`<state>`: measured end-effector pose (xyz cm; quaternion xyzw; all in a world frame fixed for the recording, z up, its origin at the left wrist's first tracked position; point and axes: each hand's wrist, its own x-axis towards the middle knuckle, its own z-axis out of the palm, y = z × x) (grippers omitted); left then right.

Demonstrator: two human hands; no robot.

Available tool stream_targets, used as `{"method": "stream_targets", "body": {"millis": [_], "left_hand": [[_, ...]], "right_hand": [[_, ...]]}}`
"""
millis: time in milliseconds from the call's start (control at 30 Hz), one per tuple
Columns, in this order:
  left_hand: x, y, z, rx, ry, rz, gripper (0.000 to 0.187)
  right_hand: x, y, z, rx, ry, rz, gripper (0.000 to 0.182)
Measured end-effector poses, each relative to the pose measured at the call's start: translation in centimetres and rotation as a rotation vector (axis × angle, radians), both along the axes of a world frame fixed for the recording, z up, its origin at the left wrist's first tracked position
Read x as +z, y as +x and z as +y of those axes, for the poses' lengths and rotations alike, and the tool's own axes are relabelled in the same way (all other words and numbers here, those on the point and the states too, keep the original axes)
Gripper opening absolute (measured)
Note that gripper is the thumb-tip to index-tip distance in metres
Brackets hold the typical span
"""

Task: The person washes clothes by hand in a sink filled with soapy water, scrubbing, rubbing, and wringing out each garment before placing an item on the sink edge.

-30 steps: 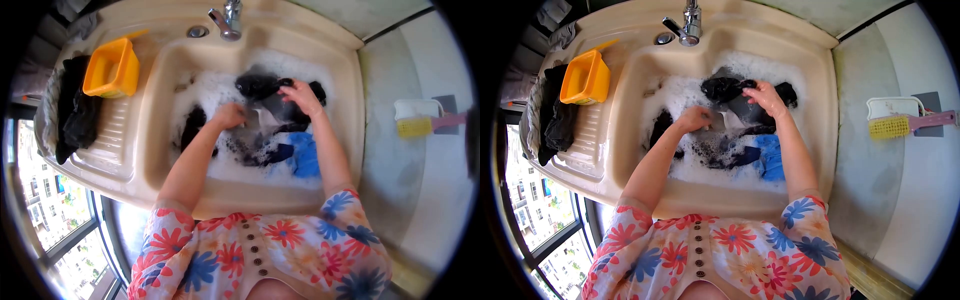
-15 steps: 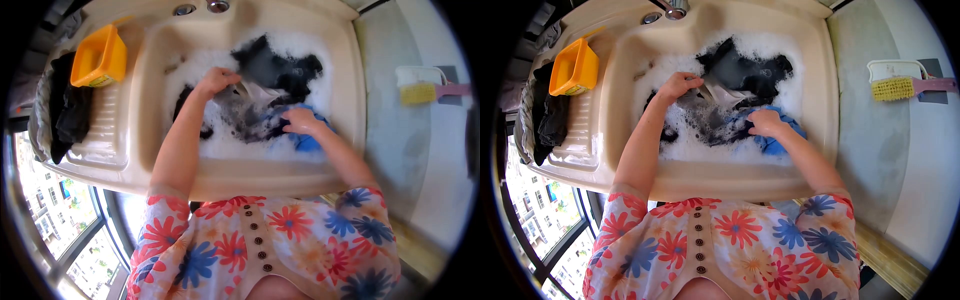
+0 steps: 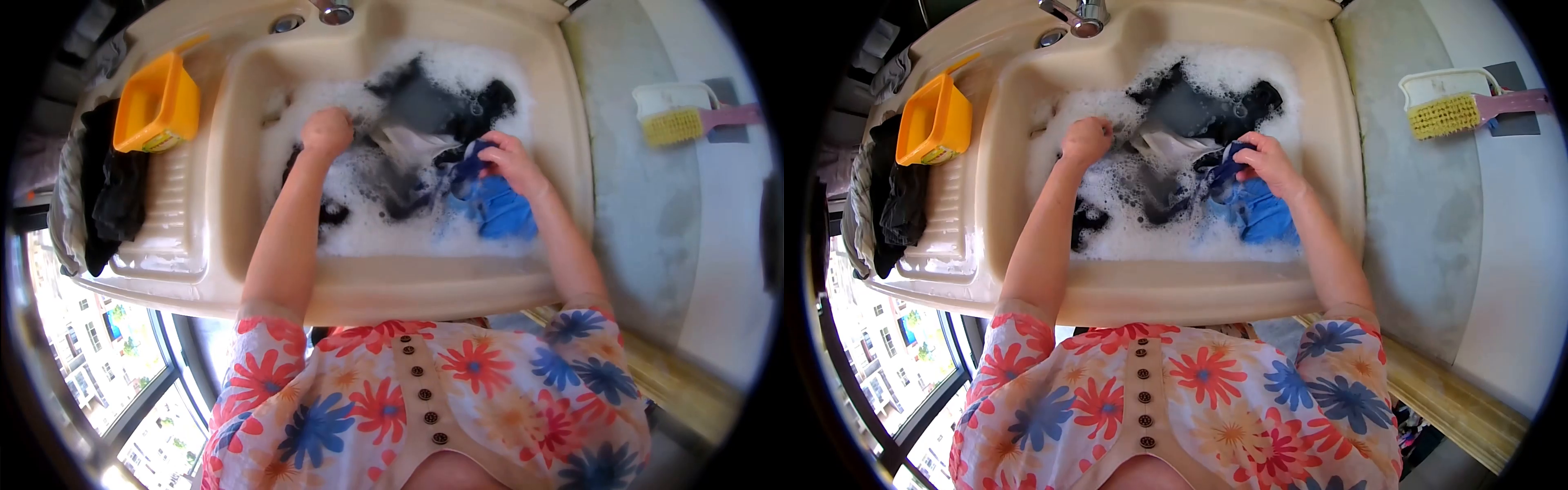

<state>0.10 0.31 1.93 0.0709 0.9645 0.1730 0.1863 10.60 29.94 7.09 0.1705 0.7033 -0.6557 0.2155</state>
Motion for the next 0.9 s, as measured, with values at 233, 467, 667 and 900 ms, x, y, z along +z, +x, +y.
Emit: {"method": "stream_targets", "body": {"millis": [233, 467, 667, 900], "left_hand": [[0.6, 2.5, 2.2, -0.548, -0.283, -0.117, 0.038], [2.2, 4.8, 5.5, -0.858, 0.214, -0.359, 0.025], [3.0, -1.7, -1.9, -0.006, -0.126, 0.287, 0.031], [-5.6, -5.1, -5.9, 0.232, -0.072, -0.016, 0.037]], "right_hand": [[7.7, -3.4, -1.5, 0.002, -0.329, 0.443, 0.019], [16.5, -5.9, -3.4, 0.063, -0.75, 0.632, 0.025], [9.7, -7.7, -5.2, 0.037, -0.53, 0.528, 0.025], [-3.2, -3.9, -8.1, -0.078, -0.206, 0.046, 0.016]]}}
